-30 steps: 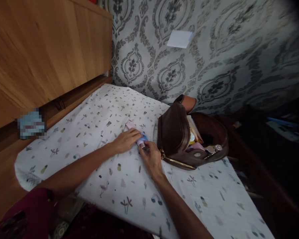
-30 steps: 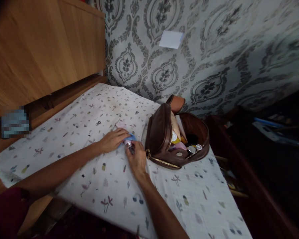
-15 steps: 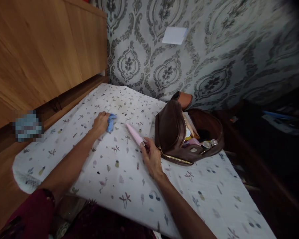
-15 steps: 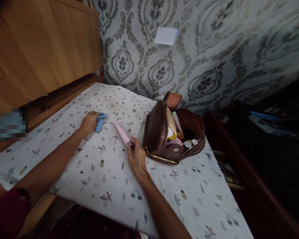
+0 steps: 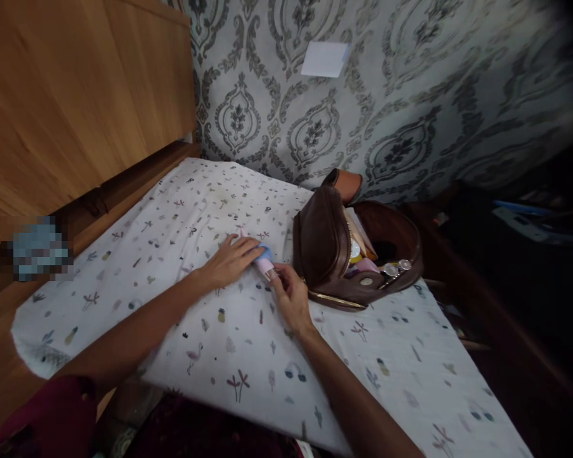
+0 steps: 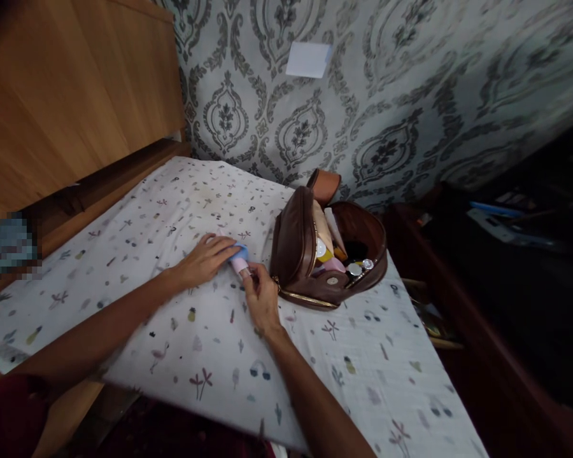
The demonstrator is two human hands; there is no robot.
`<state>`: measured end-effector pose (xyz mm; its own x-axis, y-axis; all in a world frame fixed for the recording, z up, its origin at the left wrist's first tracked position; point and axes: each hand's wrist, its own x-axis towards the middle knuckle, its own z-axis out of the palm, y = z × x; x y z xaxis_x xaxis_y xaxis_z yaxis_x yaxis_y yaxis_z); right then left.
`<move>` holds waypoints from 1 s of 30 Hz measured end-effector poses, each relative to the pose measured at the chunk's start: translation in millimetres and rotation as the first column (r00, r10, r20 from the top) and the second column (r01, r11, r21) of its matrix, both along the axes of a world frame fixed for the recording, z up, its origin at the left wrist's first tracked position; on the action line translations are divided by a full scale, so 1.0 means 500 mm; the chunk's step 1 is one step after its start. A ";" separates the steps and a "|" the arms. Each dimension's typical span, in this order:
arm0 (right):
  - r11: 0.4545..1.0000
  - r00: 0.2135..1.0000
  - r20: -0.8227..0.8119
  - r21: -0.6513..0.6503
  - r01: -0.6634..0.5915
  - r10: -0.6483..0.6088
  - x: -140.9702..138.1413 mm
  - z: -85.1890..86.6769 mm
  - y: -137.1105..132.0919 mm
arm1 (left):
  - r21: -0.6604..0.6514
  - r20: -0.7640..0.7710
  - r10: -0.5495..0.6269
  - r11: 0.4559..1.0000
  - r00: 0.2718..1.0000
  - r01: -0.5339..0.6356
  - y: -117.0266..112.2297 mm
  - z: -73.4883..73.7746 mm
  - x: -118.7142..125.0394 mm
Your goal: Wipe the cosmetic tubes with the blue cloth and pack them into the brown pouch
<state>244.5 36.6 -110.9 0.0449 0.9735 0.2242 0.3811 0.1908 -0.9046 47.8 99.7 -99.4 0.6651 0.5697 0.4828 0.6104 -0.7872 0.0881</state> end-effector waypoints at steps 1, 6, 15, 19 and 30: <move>0.999 0.998 -0.065 -0.032 -0.011 0.009 0.000 0.001 0.001 | -0.005 0.026 0.033 0.999 0.999 -0.033 0.012 -0.002 -0.014; 0.959 0.914 -0.404 -0.274 -0.072 -0.047 -0.004 0.013 0.000 | -0.123 0.185 0.149 0.984 0.971 -0.127 0.059 -0.012 -0.074; 0.899 0.831 -0.552 -0.396 -0.186 -0.071 -0.011 0.040 -0.004 | -0.156 0.236 0.048 0.988 0.971 -0.011 0.016 -0.015 -0.021; 0.922 0.862 -0.507 -0.342 -0.179 -0.021 -0.014 0.043 -0.007 | -0.120 0.261 -0.127 0.979 0.957 0.163 -0.027 -0.001 0.023; 0.975 0.973 -0.226 -0.220 -0.012 -0.039 0.010 0.015 0.006 | -0.224 0.159 0.261 0.949 0.952 -0.222 0.038 -0.031 -0.044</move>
<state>249.5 39.4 -103.4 0.0830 0.9965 -0.0115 0.1615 -0.0249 -0.9866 25.7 118.7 -115.0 0.4057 0.7997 0.4426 0.7379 -0.5723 0.3578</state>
